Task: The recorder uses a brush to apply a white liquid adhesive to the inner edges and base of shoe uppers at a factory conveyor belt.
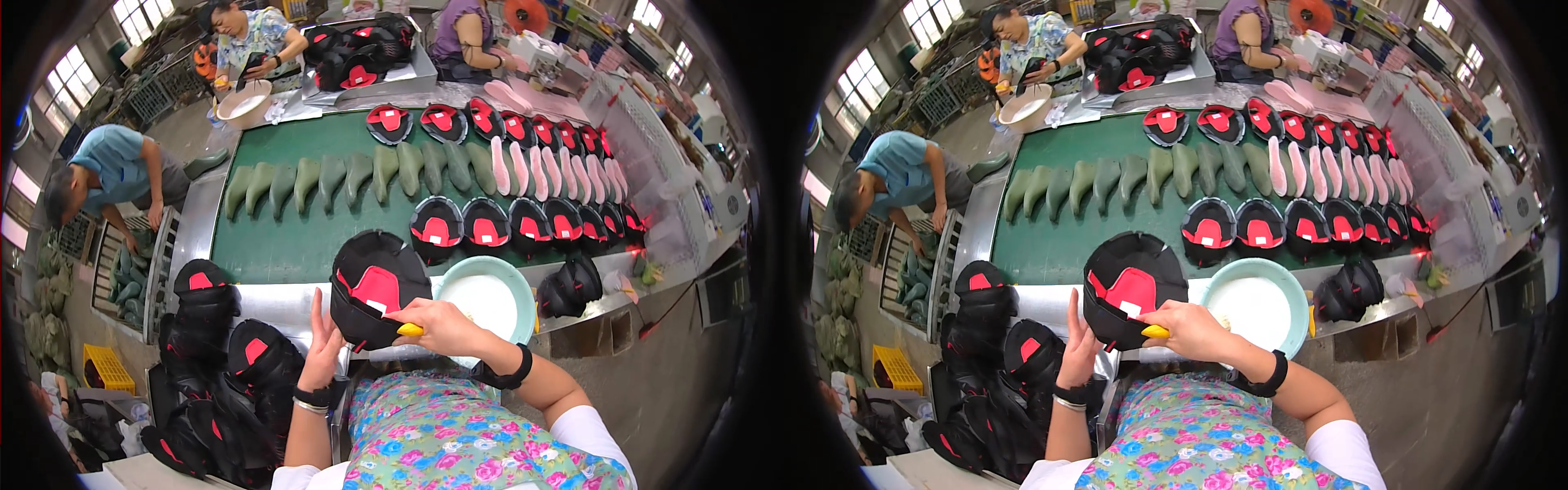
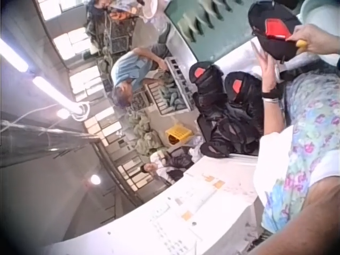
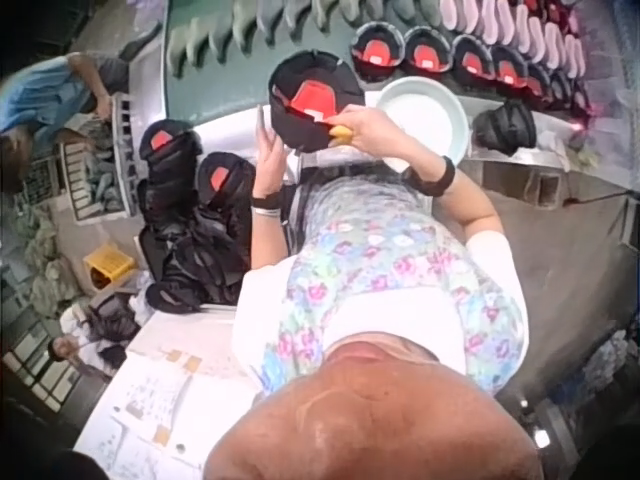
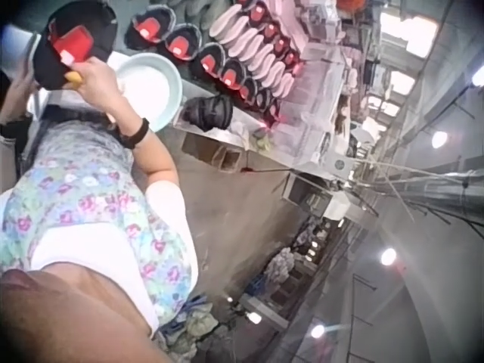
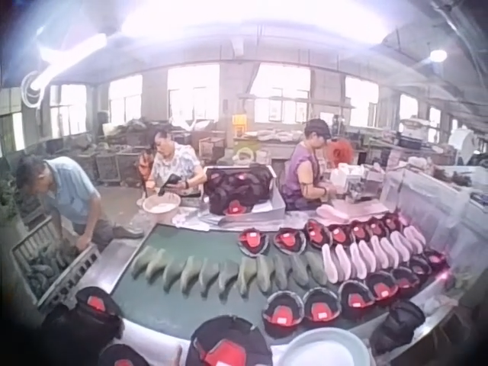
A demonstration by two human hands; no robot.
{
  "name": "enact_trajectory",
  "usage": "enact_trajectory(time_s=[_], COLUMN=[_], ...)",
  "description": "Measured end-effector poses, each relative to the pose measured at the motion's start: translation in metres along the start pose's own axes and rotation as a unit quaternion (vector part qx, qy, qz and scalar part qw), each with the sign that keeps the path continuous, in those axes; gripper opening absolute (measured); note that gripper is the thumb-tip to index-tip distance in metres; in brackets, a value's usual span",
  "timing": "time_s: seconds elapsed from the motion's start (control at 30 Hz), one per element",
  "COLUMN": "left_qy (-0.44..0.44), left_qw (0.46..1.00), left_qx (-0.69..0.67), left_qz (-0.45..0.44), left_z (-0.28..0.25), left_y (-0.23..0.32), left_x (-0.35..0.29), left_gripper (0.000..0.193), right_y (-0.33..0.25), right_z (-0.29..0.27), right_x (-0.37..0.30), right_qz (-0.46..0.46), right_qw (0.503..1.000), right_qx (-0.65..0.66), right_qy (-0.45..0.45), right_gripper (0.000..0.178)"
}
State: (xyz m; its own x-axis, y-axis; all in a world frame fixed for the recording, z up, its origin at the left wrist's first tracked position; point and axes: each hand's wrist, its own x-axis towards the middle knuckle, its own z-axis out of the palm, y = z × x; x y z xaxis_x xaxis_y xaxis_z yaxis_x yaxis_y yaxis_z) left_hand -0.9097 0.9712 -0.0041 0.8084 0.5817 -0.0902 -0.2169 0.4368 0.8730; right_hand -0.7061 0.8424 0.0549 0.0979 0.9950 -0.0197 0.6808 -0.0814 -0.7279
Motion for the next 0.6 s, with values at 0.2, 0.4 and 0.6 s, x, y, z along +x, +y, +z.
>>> enact_trajectory(time_s=[0.2, 0.4, 0.6], left_qy=[-0.096, 0.032, 0.154], left_qw=[0.981, 0.963, 0.969], left_qx=[0.166, 0.264, 0.189], left_qz=[0.001, 0.055, 0.043], left_z=[-0.003, 0.017, 0.028], left_y=[-0.038, -0.056, -0.061], left_x=[-0.008, -0.028, -0.045], left_gripper=[0.060, 0.052, 0.051], right_y=[-0.005, -0.005, 0.014], right_z=[0.003, 0.006, -0.001], right_x=[-0.025, -0.041, -0.073], right_qz=[0.014, 0.002, 0.033], right_qw=[0.997, 0.987, 0.980], right_qx=[0.074, 0.118, 0.191], right_qy=[-0.031, -0.107, -0.037], right_gripper=[0.041, 0.040, 0.026])
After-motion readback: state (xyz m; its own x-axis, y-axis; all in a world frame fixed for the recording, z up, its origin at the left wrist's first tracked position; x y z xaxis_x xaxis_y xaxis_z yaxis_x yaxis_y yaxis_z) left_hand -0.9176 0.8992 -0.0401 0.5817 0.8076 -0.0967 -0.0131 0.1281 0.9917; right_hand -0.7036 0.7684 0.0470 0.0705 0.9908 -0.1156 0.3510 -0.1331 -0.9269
